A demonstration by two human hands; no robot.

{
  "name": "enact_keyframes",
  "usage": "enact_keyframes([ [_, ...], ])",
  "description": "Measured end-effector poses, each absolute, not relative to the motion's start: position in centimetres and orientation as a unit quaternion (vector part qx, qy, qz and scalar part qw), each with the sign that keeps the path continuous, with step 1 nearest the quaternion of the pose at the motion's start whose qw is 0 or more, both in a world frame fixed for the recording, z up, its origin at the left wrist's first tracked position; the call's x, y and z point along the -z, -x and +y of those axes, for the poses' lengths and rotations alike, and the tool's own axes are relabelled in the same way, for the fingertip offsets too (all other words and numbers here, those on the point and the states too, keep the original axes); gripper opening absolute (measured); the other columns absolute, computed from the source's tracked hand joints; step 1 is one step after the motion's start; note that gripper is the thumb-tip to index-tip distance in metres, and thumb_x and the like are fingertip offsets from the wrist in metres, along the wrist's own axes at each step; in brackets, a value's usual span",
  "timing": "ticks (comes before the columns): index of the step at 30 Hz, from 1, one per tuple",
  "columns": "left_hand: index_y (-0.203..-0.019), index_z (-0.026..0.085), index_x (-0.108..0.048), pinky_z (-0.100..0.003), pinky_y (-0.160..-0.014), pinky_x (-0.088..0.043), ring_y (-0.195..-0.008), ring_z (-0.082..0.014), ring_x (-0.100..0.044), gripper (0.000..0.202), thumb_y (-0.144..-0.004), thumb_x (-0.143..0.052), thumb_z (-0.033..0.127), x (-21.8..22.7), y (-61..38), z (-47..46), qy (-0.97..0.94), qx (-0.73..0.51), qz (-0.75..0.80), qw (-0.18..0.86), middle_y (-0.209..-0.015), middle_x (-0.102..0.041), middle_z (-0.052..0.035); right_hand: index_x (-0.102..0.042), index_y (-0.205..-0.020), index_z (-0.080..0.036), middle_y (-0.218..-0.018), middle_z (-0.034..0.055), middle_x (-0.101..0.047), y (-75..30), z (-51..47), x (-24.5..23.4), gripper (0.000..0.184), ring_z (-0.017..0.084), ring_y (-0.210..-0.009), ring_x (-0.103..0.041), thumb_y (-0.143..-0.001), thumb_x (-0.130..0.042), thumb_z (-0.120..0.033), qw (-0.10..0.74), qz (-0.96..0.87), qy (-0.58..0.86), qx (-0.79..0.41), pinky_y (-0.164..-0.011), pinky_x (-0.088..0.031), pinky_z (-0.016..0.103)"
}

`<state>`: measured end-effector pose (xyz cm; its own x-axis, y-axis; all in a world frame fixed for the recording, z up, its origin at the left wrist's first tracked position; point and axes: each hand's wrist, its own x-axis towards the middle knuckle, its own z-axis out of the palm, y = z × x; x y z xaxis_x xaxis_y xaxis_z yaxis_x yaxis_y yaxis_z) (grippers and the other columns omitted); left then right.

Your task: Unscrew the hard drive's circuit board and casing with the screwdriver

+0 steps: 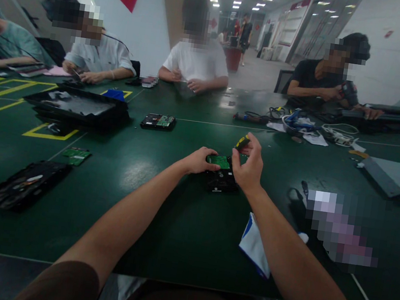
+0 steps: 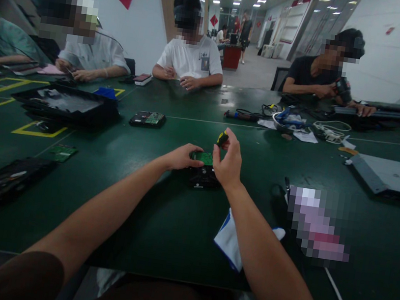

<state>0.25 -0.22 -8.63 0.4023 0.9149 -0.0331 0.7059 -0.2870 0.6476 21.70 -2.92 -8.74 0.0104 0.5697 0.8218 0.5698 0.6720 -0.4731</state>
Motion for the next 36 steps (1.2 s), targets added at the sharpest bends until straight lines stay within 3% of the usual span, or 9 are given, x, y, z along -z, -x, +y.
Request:
enact_keyframes([
  [3,-0.143,0.02,-0.056,-0.042,-0.104,-0.049,-0.123,-0.0303,-0.058,0.076,-0.079,-0.077,0.056,8.8,-0.27,-0.14,-0.784,-0.179,0.516,0.294,-0.142,-0.054,-0.0142,-0.027,-0.156,-0.029,-0.14,0.0134,-0.056,-21.6,-2.94,8.7,0.064,0.025,-0.103,-0.07,-0.098,-0.055,-0.027,0.583,-0.71,0.395,-0.019,-0.091,-0.063,0.047],
  [9,-0.143,0.02,-0.056,-0.042,-0.101,-0.051,-0.119,-0.03,-0.059,0.075,-0.079,-0.077,0.055,8.63,-0.3,-0.21,-0.785,-0.174,0.516,0.294,-0.139,-0.055,-0.0139,-0.033,-0.154,-0.031,-0.134,0.0115,-0.059,-22.03,-2.62,8.88,0.066,0.026,-0.098,-0.069,-0.094,-0.062,-0.032,0.575,-0.71,0.406,0.007,-0.083,-0.065,0.049],
  [15,-0.143,0.019,-0.056,-0.041,-0.101,-0.05,-0.121,-0.0305,-0.058,0.075,-0.08,-0.076,0.055,8.4,-0.29,-0.37,-0.789,-0.173,0.514,0.29,-0.138,-0.056,-0.0144,-0.03,-0.156,-0.029,-0.143,0.0127,-0.054,-21.89,-2.83,8.7,0.063,0.025,-0.103,-0.07,-0.098,-0.055,-0.029,0.582,-0.707,0.402,-0.012,-0.09,-0.063,0.047],
  [24,-0.144,0.02,-0.056,-0.039,-0.097,-0.053,-0.117,-0.0296,-0.06,0.077,-0.08,-0.076,0.057,8.28,-0.33,-0.45,-0.787,-0.167,0.518,0.29,-0.14,-0.055,-0.0149,-0.035,-0.153,-0.031,-0.135,0.0123,-0.059,-21.76,-2.98,8.59,0.063,0.027,-0.1,-0.07,-0.096,-0.061,-0.033,0.579,-0.7,0.418,0.002,-0.086,-0.064,0.049],
  [31,-0.143,0.02,-0.057,-0.039,-0.104,-0.049,-0.123,-0.0298,-0.057,0.074,-0.081,-0.076,0.056,8.39,-0.29,-0.35,-0.786,-0.169,0.52,0.288,-0.14,-0.056,-0.0131,-0.023,-0.157,-0.026,-0.136,0.0158,-0.057,-21.37,-2.94,8.85,0.068,0.025,-0.1,-0.072,-0.097,-0.055,-0.025,0.588,-0.698,0.408,-0.026,-0.088,-0.065,0.046],
  [36,-0.141,0.019,-0.058,-0.041,-0.105,-0.048,-0.12,-0.0293,-0.058,0.073,-0.08,-0.076,0.054,8.72,-0.28,-0.21,-0.79,-0.181,0.51,0.288,-0.136,-0.058,-0.0132,-0.032,-0.153,-0.028,-0.132,0.0139,-0.056,-21.43,-2.65,9.12,0.068,0.026,-0.098,-0.069,-0.093,-0.064,-0.03,0.591,-0.692,0.414,0.002,-0.083,-0.065,0.049],
])
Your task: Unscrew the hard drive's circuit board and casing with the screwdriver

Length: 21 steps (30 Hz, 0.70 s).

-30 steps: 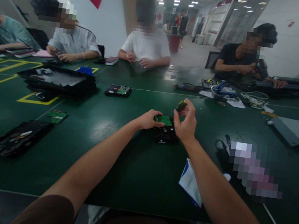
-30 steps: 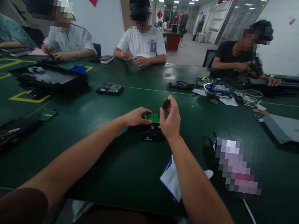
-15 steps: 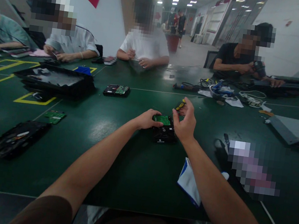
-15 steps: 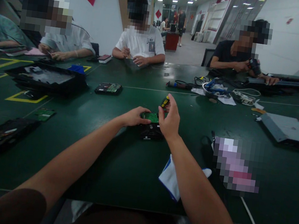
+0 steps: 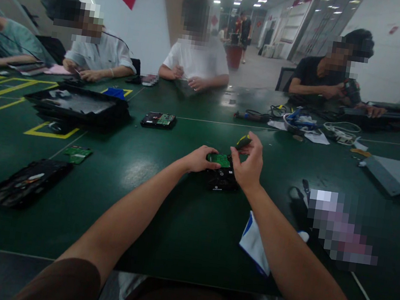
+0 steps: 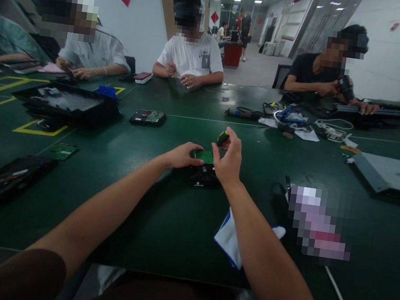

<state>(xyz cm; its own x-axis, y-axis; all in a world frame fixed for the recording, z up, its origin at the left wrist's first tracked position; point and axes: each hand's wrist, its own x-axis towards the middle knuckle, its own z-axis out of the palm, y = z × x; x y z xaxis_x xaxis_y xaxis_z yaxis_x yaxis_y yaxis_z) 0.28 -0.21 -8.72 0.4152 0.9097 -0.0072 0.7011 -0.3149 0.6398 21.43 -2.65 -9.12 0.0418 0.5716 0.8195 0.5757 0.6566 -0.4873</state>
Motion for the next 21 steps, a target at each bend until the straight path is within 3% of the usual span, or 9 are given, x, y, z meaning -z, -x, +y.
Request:
enact_keyframes([
  [6,-0.143,0.02,-0.057,-0.041,-0.103,-0.05,-0.121,-0.0295,-0.058,0.074,-0.08,-0.076,0.055,8.42,-0.35,-0.46,-0.787,-0.18,0.512,0.292,-0.138,-0.056,-0.0139,-0.025,-0.156,-0.028,-0.135,0.0138,-0.058,-21.29,-2.87,8.87,0.066,0.024,-0.101,-0.07,-0.097,-0.053,-0.024,0.583,-0.705,0.403,-0.015,-0.091,-0.063,0.047],
  [13,-0.143,0.018,-0.057,-0.04,-0.107,-0.046,-0.125,-0.0299,-0.057,0.074,-0.08,-0.076,0.053,8.04,-0.38,-0.51,-0.793,-0.171,0.511,0.285,-0.139,-0.057,-0.0137,-0.033,-0.154,-0.031,-0.13,0.0116,-0.059,-21.54,-2.76,8.96,0.066,0.026,-0.095,-0.069,-0.094,-0.061,-0.032,0.581,-0.7,0.414,0.012,-0.085,-0.064,0.052],
  [21,-0.143,0.019,-0.057,-0.04,-0.103,-0.049,-0.121,-0.03,-0.058,0.075,-0.08,-0.076,0.054,8.2,-0.34,-0.41,-0.79,-0.168,0.517,0.285,-0.139,-0.056,-0.0141,-0.026,-0.158,-0.029,-0.137,0.0134,-0.056,-21.47,-2.85,8.77,0.067,0.027,-0.102,-0.069,-0.097,-0.054,-0.028,0.574,-0.712,0.405,-0.002,-0.09,-0.063,0.051],
])
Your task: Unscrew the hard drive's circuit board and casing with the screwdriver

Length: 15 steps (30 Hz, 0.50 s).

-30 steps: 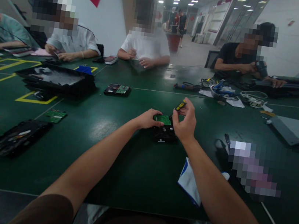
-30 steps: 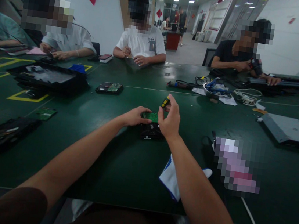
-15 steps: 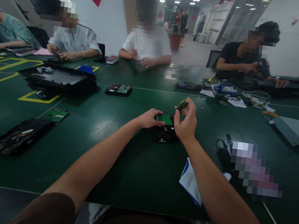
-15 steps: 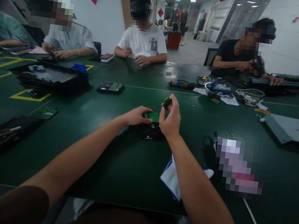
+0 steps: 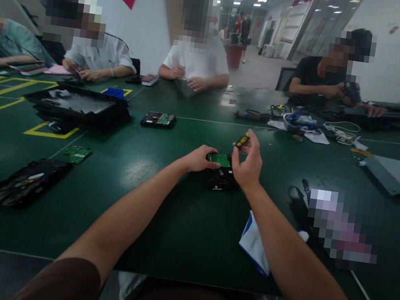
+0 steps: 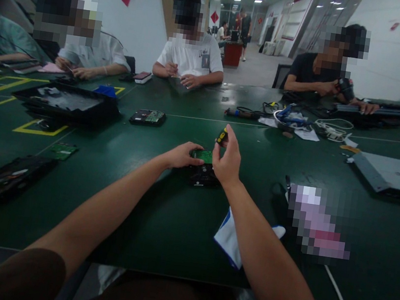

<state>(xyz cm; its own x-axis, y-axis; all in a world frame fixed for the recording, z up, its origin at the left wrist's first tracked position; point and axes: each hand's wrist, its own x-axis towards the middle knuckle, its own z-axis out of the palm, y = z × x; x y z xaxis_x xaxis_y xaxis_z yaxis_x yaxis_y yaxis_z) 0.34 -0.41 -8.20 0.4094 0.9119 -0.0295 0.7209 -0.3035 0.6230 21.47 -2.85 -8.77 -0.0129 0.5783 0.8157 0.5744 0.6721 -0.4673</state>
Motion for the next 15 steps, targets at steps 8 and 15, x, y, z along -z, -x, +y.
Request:
enact_keyframes([
  [8,-0.144,0.02,-0.056,-0.04,-0.096,-0.053,-0.117,-0.0298,-0.06,0.073,-0.081,-0.076,0.053,8.31,-0.43,-0.52,-0.785,-0.174,0.519,0.289,-0.139,-0.056,-0.0144,-0.029,-0.157,-0.031,-0.139,0.0125,-0.055,-21.44,-2.83,8.8,0.067,0.027,-0.104,-0.067,-0.096,-0.057,-0.028,0.574,-0.71,0.407,0.009,-0.09,-0.063,0.05],
  [15,-0.143,0.019,-0.057,-0.04,-0.097,-0.053,-0.115,-0.0293,-0.06,0.073,-0.081,-0.076,0.053,8.47,-0.42,-0.42,-0.785,-0.178,0.516,0.291,-0.138,-0.057,-0.0142,-0.032,-0.156,-0.03,-0.137,0.0132,-0.056,-21.46,-2.87,8.77,0.068,0.027,-0.098,-0.068,-0.094,-0.061,-0.031,0.574,-0.707,0.413,0.025,-0.084,-0.065,0.051],
])
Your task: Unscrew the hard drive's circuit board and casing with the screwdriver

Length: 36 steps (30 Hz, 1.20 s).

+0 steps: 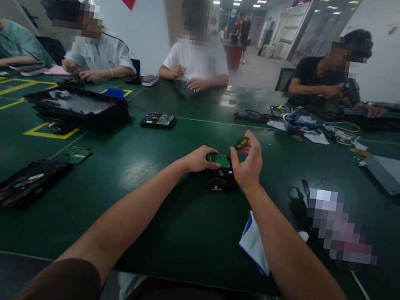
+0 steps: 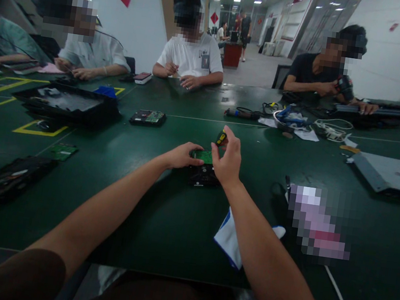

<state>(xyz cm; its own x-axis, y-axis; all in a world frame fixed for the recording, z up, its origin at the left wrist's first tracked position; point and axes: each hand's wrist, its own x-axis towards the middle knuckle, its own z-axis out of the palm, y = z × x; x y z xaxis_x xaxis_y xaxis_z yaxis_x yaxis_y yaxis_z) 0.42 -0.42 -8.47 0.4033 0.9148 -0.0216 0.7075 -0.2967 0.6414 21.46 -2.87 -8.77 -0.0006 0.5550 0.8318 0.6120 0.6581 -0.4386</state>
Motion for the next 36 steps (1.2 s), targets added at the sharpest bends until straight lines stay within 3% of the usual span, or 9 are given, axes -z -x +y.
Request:
enact_keyframes([
  [6,-0.143,0.019,-0.057,-0.041,-0.098,-0.052,-0.116,-0.0298,-0.06,0.074,-0.081,-0.076,0.055,8.55,-0.32,-0.41,-0.788,-0.179,0.513,0.291,-0.138,-0.056,-0.0153,-0.029,-0.158,-0.03,-0.141,0.0123,-0.055,-21.5,-3.02,8.6,0.065,0.027,-0.105,-0.068,-0.098,-0.054,-0.027,0.567,-0.719,0.403,0.001,-0.092,-0.062,0.051],
  [14,-0.143,0.019,-0.057,-0.04,-0.103,-0.049,-0.121,-0.0292,-0.058,0.074,-0.081,-0.076,0.054,8.41,-0.3,-0.33,-0.787,-0.178,0.515,0.29,-0.139,-0.055,-0.0142,-0.033,-0.154,-0.029,-0.127,0.0117,-0.061,-21.43,-2.96,8.73,0.066,0.026,-0.098,-0.068,-0.094,-0.061,-0.032,0.585,-0.695,0.417,0.003,-0.084,-0.063,0.048],
  [19,-0.143,0.019,-0.057,-0.038,-0.106,-0.047,-0.123,-0.0288,-0.057,0.075,-0.08,-0.076,0.056,8.41,-0.3,-0.27,-0.791,-0.171,0.516,0.283,-0.14,-0.056,-0.0133,-0.028,-0.156,-0.027,-0.134,0.0134,-0.059,-21.25,-3.07,8.67,0.066,0.024,-0.101,-0.069,-0.097,-0.056,-0.027,0.592,-0.698,0.403,-0.021,-0.088,-0.062,0.045],
  [25,-0.143,0.019,-0.057,-0.038,-0.105,-0.048,-0.123,-0.0292,-0.058,0.075,-0.081,-0.076,0.055,8.41,-0.32,-0.26,-0.794,-0.17,0.513,0.277,-0.141,-0.056,-0.0135,-0.036,-0.153,-0.027,-0.136,0.0136,-0.057,-21.45,-2.86,8.75,0.064,0.026,-0.096,-0.067,-0.094,-0.062,-0.033,0.583,-0.697,0.416,0.02,-0.081,-0.063,0.048],
  [30,-0.144,0.019,-0.056,-0.04,-0.103,-0.049,-0.124,-0.031,-0.057,0.076,-0.08,-0.076,0.055,8.58,-0.31,-0.14,-0.793,-0.172,0.512,0.282,-0.14,-0.056,-0.0143,-0.027,-0.158,-0.027,-0.14,0.014,-0.054,-21.38,-2.97,8.7,0.065,0.026,-0.105,-0.067,-0.098,-0.053,-0.026,0.578,-0.712,0.398,-0.007,-0.089,-0.062,0.048],
  [36,-0.144,0.019,-0.056,-0.039,-0.107,-0.046,-0.124,-0.029,-0.057,0.075,-0.081,-0.076,0.055,8.33,-0.32,-0.3,-0.789,-0.17,0.515,0.288,-0.14,-0.055,-0.0132,-0.032,-0.155,-0.028,-0.133,0.014,-0.056,-21.56,-2.82,8.84,0.069,0.027,-0.097,-0.066,-0.094,-0.063,-0.031,0.574,-0.701,0.422,0.034,-0.08,-0.064,0.049],
])
